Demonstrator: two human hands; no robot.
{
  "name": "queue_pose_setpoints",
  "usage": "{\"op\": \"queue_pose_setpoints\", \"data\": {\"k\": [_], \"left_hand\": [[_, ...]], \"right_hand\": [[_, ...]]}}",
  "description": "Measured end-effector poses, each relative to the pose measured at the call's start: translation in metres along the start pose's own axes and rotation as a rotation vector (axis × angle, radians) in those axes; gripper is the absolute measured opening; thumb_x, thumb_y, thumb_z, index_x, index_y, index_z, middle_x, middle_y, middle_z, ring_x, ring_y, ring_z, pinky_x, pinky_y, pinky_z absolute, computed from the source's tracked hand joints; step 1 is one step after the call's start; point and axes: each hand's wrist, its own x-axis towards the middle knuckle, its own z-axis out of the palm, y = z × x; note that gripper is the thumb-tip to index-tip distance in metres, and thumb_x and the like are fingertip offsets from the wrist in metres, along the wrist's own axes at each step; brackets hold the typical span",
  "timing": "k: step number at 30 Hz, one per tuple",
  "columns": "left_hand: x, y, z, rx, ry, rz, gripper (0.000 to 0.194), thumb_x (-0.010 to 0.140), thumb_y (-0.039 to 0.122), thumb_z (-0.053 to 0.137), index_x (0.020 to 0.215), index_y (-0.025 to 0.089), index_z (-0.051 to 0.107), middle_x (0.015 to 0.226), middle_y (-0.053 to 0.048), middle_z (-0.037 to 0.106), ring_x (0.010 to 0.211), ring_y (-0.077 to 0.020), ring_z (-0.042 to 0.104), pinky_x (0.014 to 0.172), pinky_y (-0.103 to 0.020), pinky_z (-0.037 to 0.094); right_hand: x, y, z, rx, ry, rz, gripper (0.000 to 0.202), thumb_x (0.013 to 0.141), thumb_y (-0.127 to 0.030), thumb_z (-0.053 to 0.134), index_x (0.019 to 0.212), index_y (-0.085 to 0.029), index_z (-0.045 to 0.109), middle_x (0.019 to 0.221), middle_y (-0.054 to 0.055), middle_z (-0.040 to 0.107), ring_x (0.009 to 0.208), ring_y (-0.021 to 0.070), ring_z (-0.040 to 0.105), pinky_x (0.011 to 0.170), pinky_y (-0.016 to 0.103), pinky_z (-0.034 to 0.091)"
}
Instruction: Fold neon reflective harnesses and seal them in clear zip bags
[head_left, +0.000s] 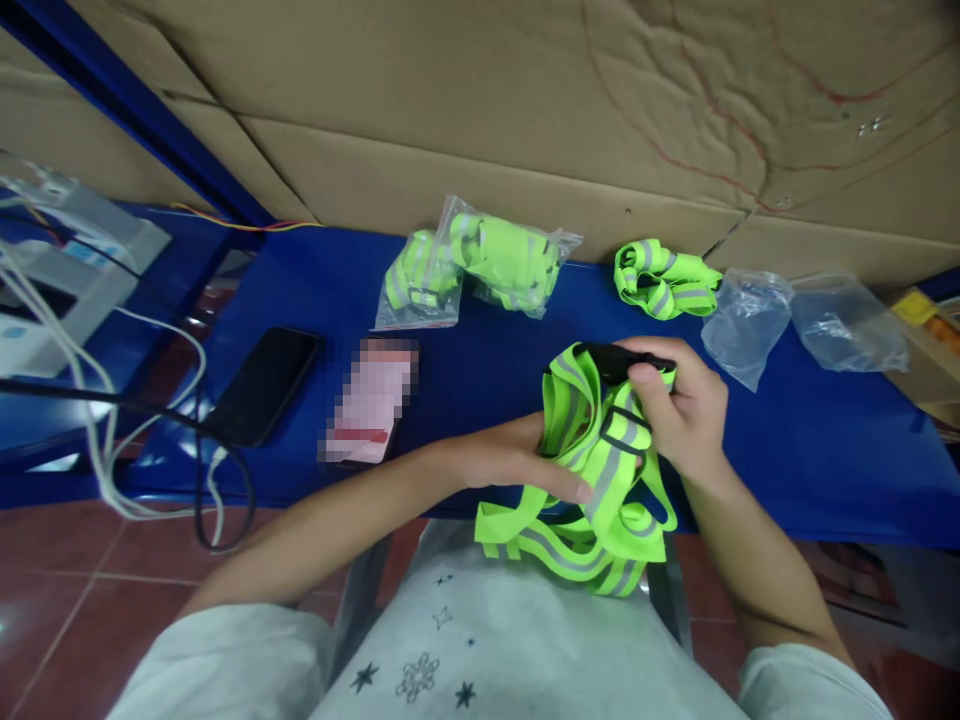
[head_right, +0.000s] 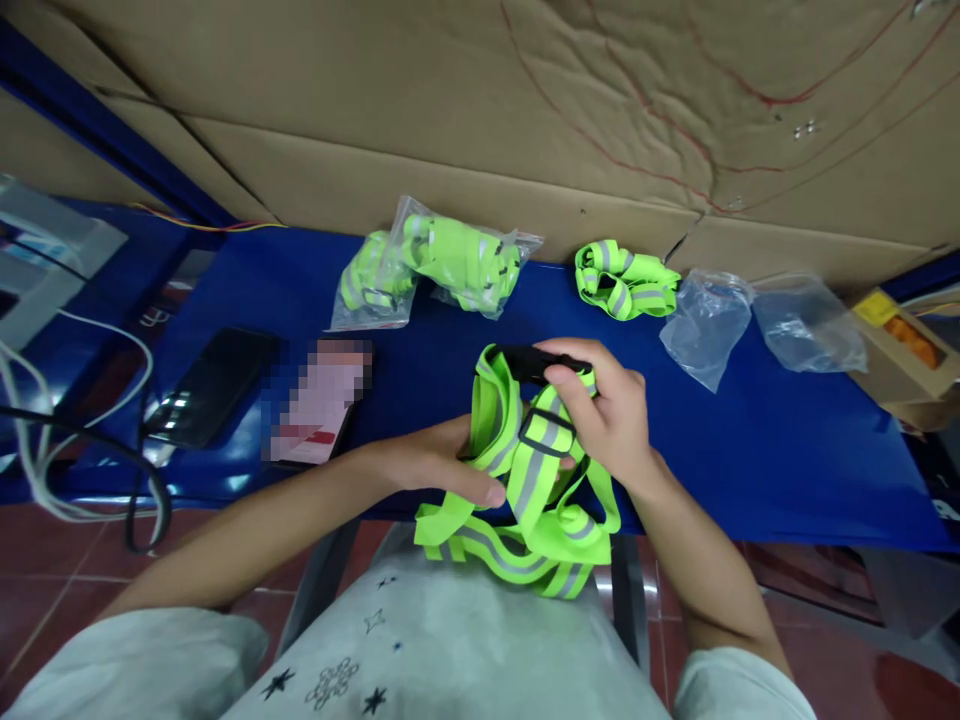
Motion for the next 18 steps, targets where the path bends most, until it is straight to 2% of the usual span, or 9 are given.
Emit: {"op": "queue_pose_setpoints", "data": {"k": [2,5,8,11,14,16,18], "left_hand": [[0.005,-0.003,0.003,-0.008,0.088,0.050,0.050,0.072,0.034,0.091,0.116,0.018,0.072,0.117,-0.013,0.076,0.108,-0.0308,0.074,0.096,-0.044,0.058],[0.013,-0.013,0.008,-0.032,0.128,0.111,0.044,0.076,0.035,0.090,0.112,0.016,0.074,0.112,-0.014,0.077,0.107,-0.0303,0.074,0.100,-0.046,0.057],[0.016,-0.023,0.016,-0.106,0.136,0.111,0.041,0.079,0.037,0.088,0.111,0.016,0.073,0.105,-0.013,0.079,0.100,-0.0284,0.076,0.094,-0.044,0.060],[0.014,-0.024,0.021,-0.109,0.094,0.072,0.035,0.081,0.041,0.085,0.102,0.015,0.075,0.094,-0.011,0.078,0.089,-0.0262,0.076,0.086,-0.040,0.061],[0.009,-0.019,0.020,0.011,0.023,0.088,0.029,0.086,0.043,0.078,0.089,0.014,0.074,0.087,-0.009,0.075,0.081,-0.0208,0.071,0.080,-0.034,0.059],[0.007,-0.015,0.016,0.125,0.009,0.125,0.028,0.090,0.042,0.072,0.085,0.014,0.070,0.083,-0.007,0.072,0.077,-0.0175,0.066,0.076,-0.031,0.056],[0.005,-0.012,0.011,0.265,0.001,0.178,0.025,0.094,0.038,0.065,0.086,0.015,0.066,0.082,-0.005,0.069,0.076,-0.0158,0.062,0.076,-0.030,0.054]], "right_hand": [[-0.004,0.001,0.001,-0.072,-0.024,-0.126,0.023,0.102,-0.043,0.064,0.117,-0.031,0.077,0.111,0.005,0.078,0.099,0.0223,0.073,0.086,0.034,0.058],[-0.008,0.001,0.003,-0.123,-0.026,-0.226,0.023,0.101,-0.043,0.065,0.117,-0.031,0.077,0.110,0.006,0.078,0.102,0.0249,0.073,0.089,0.038,0.059],[-0.008,-0.004,0.003,-0.132,0.069,-0.185,0.021,0.101,-0.041,0.066,0.115,-0.030,0.077,0.109,0.006,0.078,0.100,0.0226,0.072,0.088,0.036,0.058],[0.000,-0.012,0.003,0.000,0.116,0.058,0.024,0.103,-0.047,0.062,0.109,-0.028,0.075,0.103,0.006,0.076,0.092,0.0216,0.072,0.082,0.035,0.058],[0.009,-0.015,0.002,0.342,0.020,0.425,0.028,0.099,-0.055,0.064,0.109,-0.030,0.070,0.087,0.001,0.072,0.071,0.0181,0.069,0.066,0.031,0.056],[0.013,-0.013,0.003,0.585,-0.044,0.642,0.028,0.092,-0.052,0.074,0.112,-0.033,0.067,0.084,-0.002,0.070,0.067,0.0157,0.066,0.063,0.028,0.055],[0.014,-0.011,0.005,0.747,-0.113,0.755,0.030,0.085,-0.043,0.083,0.109,-0.032,0.067,0.091,-0.003,0.071,0.076,0.0139,0.068,0.070,0.025,0.056]]}}
